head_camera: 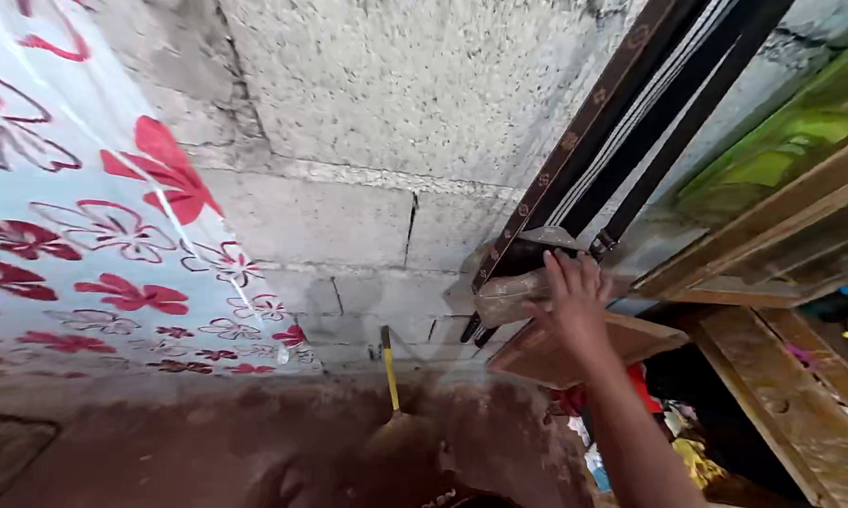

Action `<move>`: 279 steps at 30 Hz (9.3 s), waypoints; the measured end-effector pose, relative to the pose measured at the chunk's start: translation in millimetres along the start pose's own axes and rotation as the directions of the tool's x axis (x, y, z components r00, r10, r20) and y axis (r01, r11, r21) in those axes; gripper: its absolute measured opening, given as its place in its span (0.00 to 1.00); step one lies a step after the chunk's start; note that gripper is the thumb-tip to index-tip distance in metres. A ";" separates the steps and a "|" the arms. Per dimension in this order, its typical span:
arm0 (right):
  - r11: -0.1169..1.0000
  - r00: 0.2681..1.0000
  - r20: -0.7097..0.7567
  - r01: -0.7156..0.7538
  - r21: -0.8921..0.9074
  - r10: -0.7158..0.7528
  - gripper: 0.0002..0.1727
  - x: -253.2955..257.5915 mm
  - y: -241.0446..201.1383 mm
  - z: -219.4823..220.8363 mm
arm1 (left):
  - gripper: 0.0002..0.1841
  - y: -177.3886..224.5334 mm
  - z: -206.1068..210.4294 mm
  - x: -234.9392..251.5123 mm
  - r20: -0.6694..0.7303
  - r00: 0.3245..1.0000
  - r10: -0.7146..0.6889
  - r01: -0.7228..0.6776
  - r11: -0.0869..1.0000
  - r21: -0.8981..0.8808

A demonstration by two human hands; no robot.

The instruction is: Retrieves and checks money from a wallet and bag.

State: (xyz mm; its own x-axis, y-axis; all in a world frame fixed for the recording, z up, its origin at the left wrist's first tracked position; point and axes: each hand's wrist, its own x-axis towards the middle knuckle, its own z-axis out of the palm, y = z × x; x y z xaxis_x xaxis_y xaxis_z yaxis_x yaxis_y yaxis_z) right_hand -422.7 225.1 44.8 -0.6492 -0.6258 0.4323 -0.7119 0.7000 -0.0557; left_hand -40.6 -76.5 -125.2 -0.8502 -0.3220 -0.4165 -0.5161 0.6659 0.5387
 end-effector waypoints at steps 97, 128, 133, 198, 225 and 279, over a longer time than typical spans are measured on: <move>-0.223 0.793 0.262 -0.162 0.961 0.550 0.42 -147.7 -77.4 -28.0 | 0.40 262.9 -81.7 145.1 -0.465 0.743 0.482 -0.620 0.758 -0.204; 0.544 0.978 0.106 -0.188 0.817 0.179 0.25 -82.7 -157.5 60.9 | 0.27 153.3 -89.1 57.8 0.002 0.999 -0.035 -0.010 -0.358 -0.934; 0.507 0.902 0.432 -0.361 0.783 -0.024 0.18 -85.8 -167.4 53.4 | 0.19 171.2 -92.5 56.1 -0.122 0.985 -0.120 -0.157 -0.353 -0.922; 0.311 0.972 0.140 -0.194 0.930 0.187 0.22 -53.4 -202.1 17.6 | 0.63 167.1 -58.8 47.8 -0.352 0.933 0.075 -0.359 0.261 -0.896; 0.904 0.935 -0.347 0.208 0.374 -0.072 0.13 -60.8 -210.8 23.9 | 0.67 154.3 -41.1 47.8 -0.609 0.763 0.215 -0.642 0.147 -0.752; 0.735 0.999 -0.045 0.035 0.677 -0.006 0.16 -34.0 -17.7 -25.7 | 0.50 239.1 -64.6 126.7 -0.400 0.455 0.796 -0.865 0.502 0.014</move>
State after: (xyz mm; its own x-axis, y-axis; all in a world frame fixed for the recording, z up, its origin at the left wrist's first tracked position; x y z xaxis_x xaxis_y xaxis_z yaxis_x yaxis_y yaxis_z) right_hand -381.1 242.9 54.2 -0.6322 -0.6139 0.4727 -0.7274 0.2602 -0.6349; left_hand -278.4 -1.5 -1.8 -0.8389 0.1142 0.5322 0.4781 0.6220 0.6201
